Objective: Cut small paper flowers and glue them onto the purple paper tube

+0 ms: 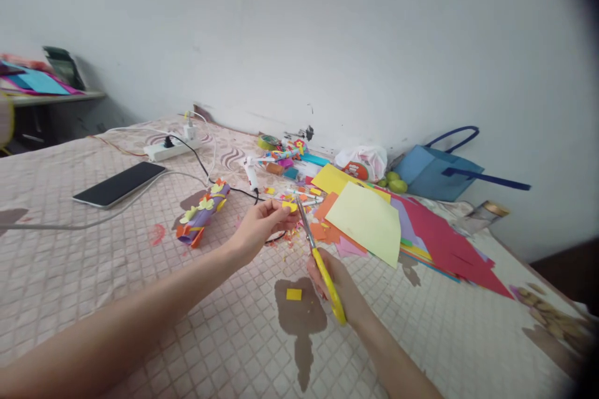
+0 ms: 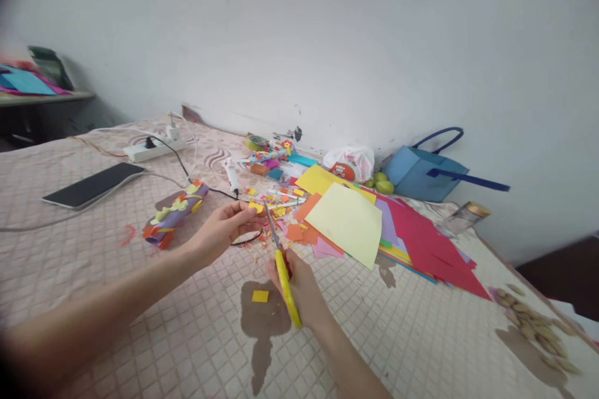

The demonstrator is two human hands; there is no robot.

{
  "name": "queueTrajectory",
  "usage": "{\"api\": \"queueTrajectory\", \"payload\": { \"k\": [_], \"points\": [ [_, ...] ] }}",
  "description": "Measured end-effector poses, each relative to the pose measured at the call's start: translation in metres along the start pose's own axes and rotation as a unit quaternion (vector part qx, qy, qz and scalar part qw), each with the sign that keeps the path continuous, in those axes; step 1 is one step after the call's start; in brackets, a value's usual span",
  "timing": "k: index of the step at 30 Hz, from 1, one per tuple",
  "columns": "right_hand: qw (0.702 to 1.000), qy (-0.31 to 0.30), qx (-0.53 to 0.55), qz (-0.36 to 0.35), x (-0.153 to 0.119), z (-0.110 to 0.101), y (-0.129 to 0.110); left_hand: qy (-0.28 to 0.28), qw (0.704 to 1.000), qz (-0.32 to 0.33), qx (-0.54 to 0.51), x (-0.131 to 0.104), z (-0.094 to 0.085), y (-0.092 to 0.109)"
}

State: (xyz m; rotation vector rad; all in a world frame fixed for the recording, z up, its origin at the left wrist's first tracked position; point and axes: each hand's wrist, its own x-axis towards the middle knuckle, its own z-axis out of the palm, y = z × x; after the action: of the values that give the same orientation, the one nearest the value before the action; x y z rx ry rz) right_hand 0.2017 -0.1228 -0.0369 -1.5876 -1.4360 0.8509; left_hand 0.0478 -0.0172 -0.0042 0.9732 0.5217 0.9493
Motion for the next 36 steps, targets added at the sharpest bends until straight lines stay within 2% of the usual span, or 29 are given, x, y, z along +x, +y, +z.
{"api": "queueTrajectory", "payload": {
  "k": [4,12,23,36],
  "points": [
    [0.999,-0.03,-0.044,-0.003,-0.0009,-0.001,-0.0011,0.009,1.0,0.005,0.0,0.0013,-0.0011,-0.0008],
    [0.998,-0.011,-0.049,-0.042,0.0028,-0.001,0.0066,0.015,1.0,0.005,-0.001,0.0018,-0.0001,-0.0007],
    [1.0,-0.019,-0.007,-0.014,0.0018,0.0003,0.0049,0.022,1.0,0.005,-0.004,0.0015,-0.0002,-0.0022],
    [0.999,-0.007,-0.031,-0.018,0.002,-0.0008,0.0034,0.023,1.0,0.008,-0.007,0.0013,0.0004,-0.0029]
  ]
}}
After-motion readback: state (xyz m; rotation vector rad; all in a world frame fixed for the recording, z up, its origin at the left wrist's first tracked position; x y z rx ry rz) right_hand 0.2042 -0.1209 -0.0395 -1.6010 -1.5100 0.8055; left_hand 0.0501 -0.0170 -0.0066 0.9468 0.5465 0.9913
